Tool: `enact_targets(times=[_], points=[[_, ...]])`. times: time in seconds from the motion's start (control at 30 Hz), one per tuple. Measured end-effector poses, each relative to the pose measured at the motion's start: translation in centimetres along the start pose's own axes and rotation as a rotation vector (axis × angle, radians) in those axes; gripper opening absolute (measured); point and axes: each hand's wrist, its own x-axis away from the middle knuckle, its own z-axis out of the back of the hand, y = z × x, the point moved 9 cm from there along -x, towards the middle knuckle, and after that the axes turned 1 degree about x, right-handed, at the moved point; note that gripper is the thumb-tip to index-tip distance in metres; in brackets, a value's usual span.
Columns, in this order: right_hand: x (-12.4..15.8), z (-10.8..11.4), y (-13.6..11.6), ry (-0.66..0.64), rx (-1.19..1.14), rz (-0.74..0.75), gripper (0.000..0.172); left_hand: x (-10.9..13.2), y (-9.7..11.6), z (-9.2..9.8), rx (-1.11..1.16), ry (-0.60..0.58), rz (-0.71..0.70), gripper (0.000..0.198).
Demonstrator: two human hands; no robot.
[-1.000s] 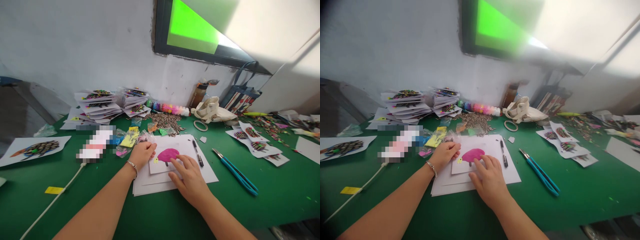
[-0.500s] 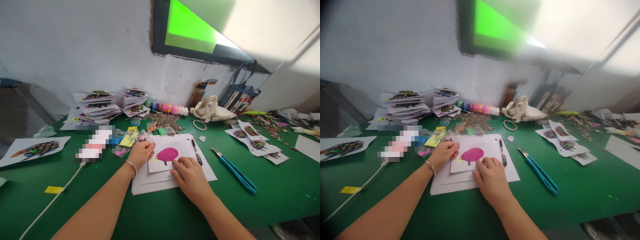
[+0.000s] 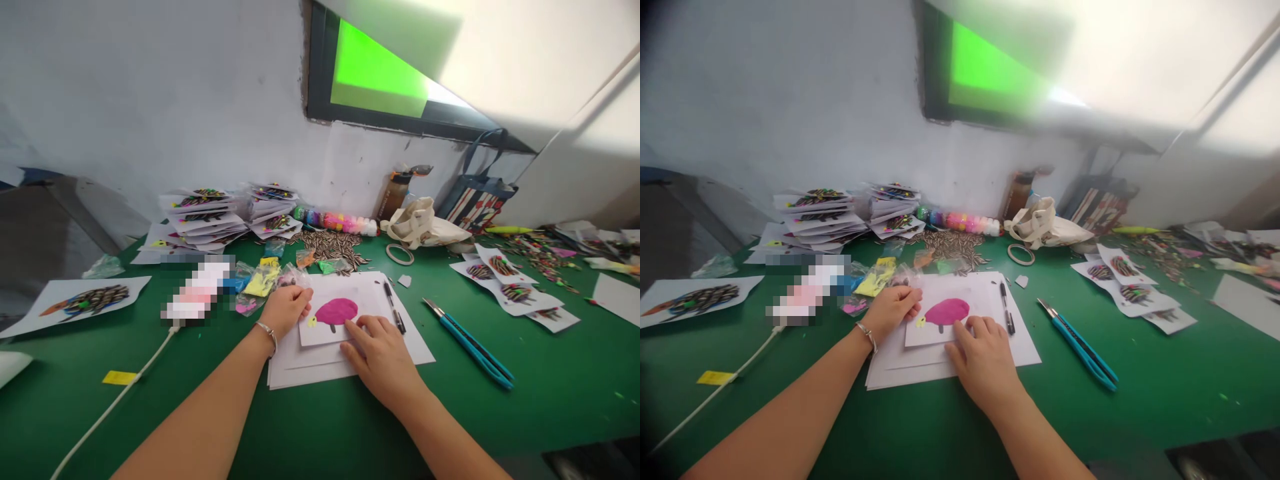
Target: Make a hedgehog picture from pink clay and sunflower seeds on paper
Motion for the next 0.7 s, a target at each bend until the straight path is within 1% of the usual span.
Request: enact_targets(times=[0.13, 0.27, 0.33, 0.43, 0.5, 0.6, 0.7], points=[[-0.1, 0.2, 0.2, 0.010, -0.006, 0.001, 0.029, -0.1, -0.1, 0.0, 0.014, 0.001, 0.011, 0.031], [-0.8, 0.9, 0.3, -0.020, -0.024, 0.033, 0.030, -0.1, -0.1, 0.0, 0.033, -0.002, 0.020, 0.030], [-1.7, 1.6, -0.2, -0.022, -0.026, 0.076, 0.029, -0.1, 0.0, 0.0, 0.042, -0.004, 0.017, 0.030], [-3.2, 2.4, -1.5, -0.009, -0.019, 0.162, 0.025, -0.1, 0.0, 0.0, 0.059, -0.003, 0.012, 0.030], [-4.2, 2.2, -2.7, -0.018, -0.023, 0.220, 0.022, -0.1, -0.2, 0.0, 0.073, 0.006, 0.015, 0.031], [-5.3, 1.4, -4.2, -0.040, -0.025, 0.293, 0.021, -0.2, -0.4, 0.2, 0.100, 0.034, 0.021, 0.032], [-6.3, 0.8, -4.7, -0.064, -0.036, 0.320, 0.021, 0.1, 0.0, 0.9, 0.132, 0.084, 0.019, 0.032]])
